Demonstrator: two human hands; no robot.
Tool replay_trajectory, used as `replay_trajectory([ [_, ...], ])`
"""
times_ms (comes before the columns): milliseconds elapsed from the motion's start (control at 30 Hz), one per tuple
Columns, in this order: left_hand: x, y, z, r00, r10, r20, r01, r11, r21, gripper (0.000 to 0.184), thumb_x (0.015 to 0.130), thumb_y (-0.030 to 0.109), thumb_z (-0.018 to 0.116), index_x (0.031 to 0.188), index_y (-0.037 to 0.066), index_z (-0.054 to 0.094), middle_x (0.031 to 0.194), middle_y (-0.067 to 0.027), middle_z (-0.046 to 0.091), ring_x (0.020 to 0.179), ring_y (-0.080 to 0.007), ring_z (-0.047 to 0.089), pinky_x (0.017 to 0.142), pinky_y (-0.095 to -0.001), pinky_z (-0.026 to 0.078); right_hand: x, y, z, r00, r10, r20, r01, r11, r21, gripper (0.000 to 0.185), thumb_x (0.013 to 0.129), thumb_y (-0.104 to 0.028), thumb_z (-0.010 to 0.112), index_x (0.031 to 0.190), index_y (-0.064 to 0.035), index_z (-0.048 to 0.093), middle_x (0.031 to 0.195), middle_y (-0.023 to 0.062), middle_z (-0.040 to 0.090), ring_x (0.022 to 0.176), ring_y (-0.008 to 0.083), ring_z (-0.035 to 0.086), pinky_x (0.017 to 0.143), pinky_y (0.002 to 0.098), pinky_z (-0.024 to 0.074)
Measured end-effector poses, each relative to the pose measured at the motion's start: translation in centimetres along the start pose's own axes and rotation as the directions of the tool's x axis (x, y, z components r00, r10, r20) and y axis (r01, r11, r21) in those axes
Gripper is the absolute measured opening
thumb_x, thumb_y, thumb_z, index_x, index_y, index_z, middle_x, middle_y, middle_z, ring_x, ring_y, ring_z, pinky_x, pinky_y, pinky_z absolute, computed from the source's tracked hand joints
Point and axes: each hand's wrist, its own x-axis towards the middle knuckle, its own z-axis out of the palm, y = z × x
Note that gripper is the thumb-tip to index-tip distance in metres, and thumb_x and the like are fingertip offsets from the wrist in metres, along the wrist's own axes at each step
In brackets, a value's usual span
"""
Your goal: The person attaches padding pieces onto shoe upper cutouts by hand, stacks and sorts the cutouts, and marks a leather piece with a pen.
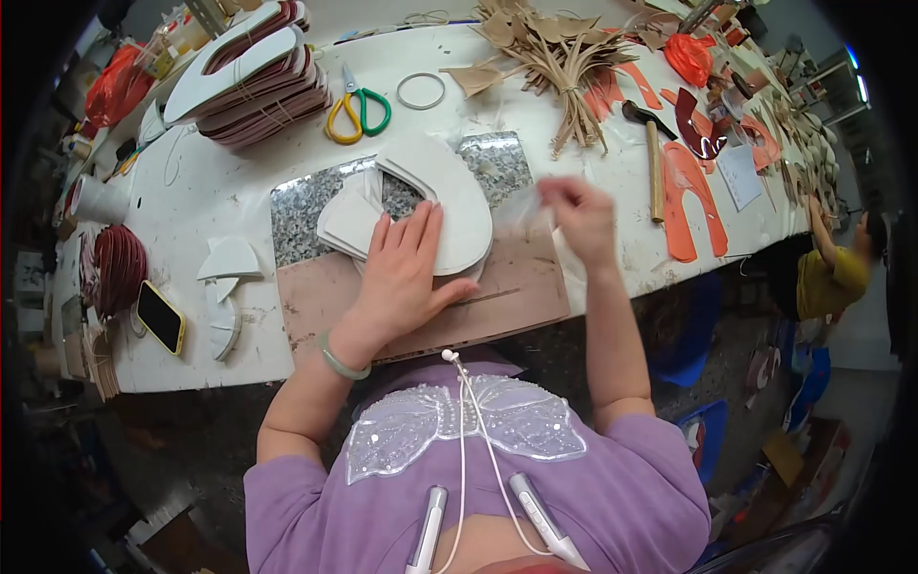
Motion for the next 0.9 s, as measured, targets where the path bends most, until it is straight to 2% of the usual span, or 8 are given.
replay_trajectory([
  [233, 0.2, 0.0, -1.3, 0.999, -0.019, 0.038, 0.017, 0.999, 0.036, 0.093, 0.075, 0.064, 0.068, 0.141, 0.002, 0.043, 0.124, -0.0198, 0.053, 0.121, -0.0324, 0.048, 0.112, -0.0525, 0.024, 10.9, -1.1, 5.5, 0.848, 0.206, 0.489, -0.297, 0.948, 0.115, 0.016, 0.088, -0.013, 0.067, 0.098, -0.0013, 0.072, 0.080, 0.0030, 0.067, 0.066, 0.0082, 0.055, 0.050, 0.0223, 0.0447],
  [467, -0.4, -1.7, -2.7, 0.977, 0.013, 0.211, 0.000, 0.998, -0.062, 0.093, 0.072, 0.065, 0.070, 0.139, 0.005, 0.046, 0.121, -0.0177, 0.054, 0.118, -0.0320, 0.049, 0.113, -0.0514, 0.024, 11.3, -0.9, 2.0, 0.995, 0.031, 0.094, -0.058, 0.951, 0.302, 0.016, 0.085, -0.004, 0.066, 0.099, 0.0016, 0.071, 0.075, 0.0027, 0.064, 0.059, 0.0086, 0.054, 0.056, 0.0191, 0.0467],
  [600, -0.5, -2.9, -4.2, 0.955, 0.060, 0.292, -0.022, 0.991, -0.131, 0.093, 0.072, 0.064, 0.070, 0.138, 0.003, 0.046, 0.123, -0.0176, 0.054, 0.118, -0.0330, 0.049, 0.114, -0.0509, 0.024, 7.8, -0.6, -9.2, 0.974, 0.100, 0.205, -0.067, 0.984, -0.162, 0.015, 0.088, -0.012, 0.068, 0.094, 0.0012, 0.072, 0.074, 0.0014, 0.065, 0.059, 0.0070, 0.053, 0.052, 0.0195, 0.0397],
  [633, -0.2, -3.1, -4.4, 0.944, 0.085, 0.320, -0.036, 0.987, -0.156, 0.093, 0.073, 0.064, 0.070, 0.137, 0.002, 0.046, 0.124, -0.0178, 0.053, 0.118, -0.0334, 0.049, 0.114, -0.0506, 0.024, 6.0, -1.6, -10.0, 0.995, 0.022, 0.096, 0.063, 0.613, -0.788, 0.020, 0.085, -0.021, 0.072, 0.091, -0.0025, 0.074, 0.088, 0.0049, 0.065, 0.075, 0.0149, 0.056, 0.062, 0.0265, 0.0430],
  [667, -0.1, -3.2, -4.5, 0.930, 0.113, 0.351, -0.051, 0.982, -0.180, 0.093, 0.073, 0.064, 0.070, 0.137, 0.001, 0.045, 0.125, -0.0179, 0.053, 0.119, -0.0338, 0.049, 0.114, -0.0504, 0.024, 5.0, -2.1, -10.4, 0.992, -0.104, 0.064, 0.054, -0.096, -0.994, 0.025, 0.082, -0.030, 0.075, 0.089, -0.0062, 0.076, 0.103, 0.0083, 0.065, 0.091, 0.0228, 0.060, 0.073, 0.0336, 0.0462],
  [800, 0.9, -2.4, -3.7, 0.956, 0.182, 0.230, -0.143, 0.974, -0.176, 0.092, 0.075, 0.060, 0.069, 0.138, -0.001, 0.043, 0.131, -0.0213, 0.050, 0.120, -0.0354, 0.048, 0.114, -0.0491, 0.024, 5.2, -1.4, -1.8, 0.840, -0.484, 0.246, 0.542, 0.713, -0.446, 0.022, 0.074, -0.016, 0.079, 0.095, -0.0093, 0.073, 0.113, 0.0081, 0.064, 0.101, 0.0276, 0.060, 0.088, 0.0385, 0.0476],
  [867, 0.4, -2.0, -3.5, 0.961, 0.194, 0.199, -0.163, 0.974, -0.158, 0.092, 0.076, 0.059, 0.069, 0.139, -0.002, 0.042, 0.133, -0.0224, 0.049, 0.120, -0.0360, 0.047, 0.114, -0.0487, 0.025, 4.6, -3.5, 5.8, 0.691, -0.590, 0.417, 0.668, 0.742, -0.058, 0.024, 0.071, -0.006, 0.077, 0.093, -0.0047, 0.068, 0.112, 0.0074, 0.065, 0.102, 0.0260, 0.061, 0.087, 0.0367, 0.0488],
  [900, -0.1, -1.6, -3.4, 0.963, 0.167, 0.213, -0.141, 0.981, -0.133, 0.092, 0.076, 0.058, 0.069, 0.139, -0.002, 0.041, 0.136, -0.0237, 0.047, 0.121, -0.0366, 0.046, 0.113, -0.0484, 0.025, 5.1, -4.5, 8.9, 0.512, -0.726, 0.458, 0.829, 0.557, -0.044, 0.025, 0.071, -0.003, 0.072, 0.094, -0.0067, 0.067, 0.112, 0.0067, 0.065, 0.104, 0.0254, 0.061, 0.087, 0.0372, 0.0492],
])
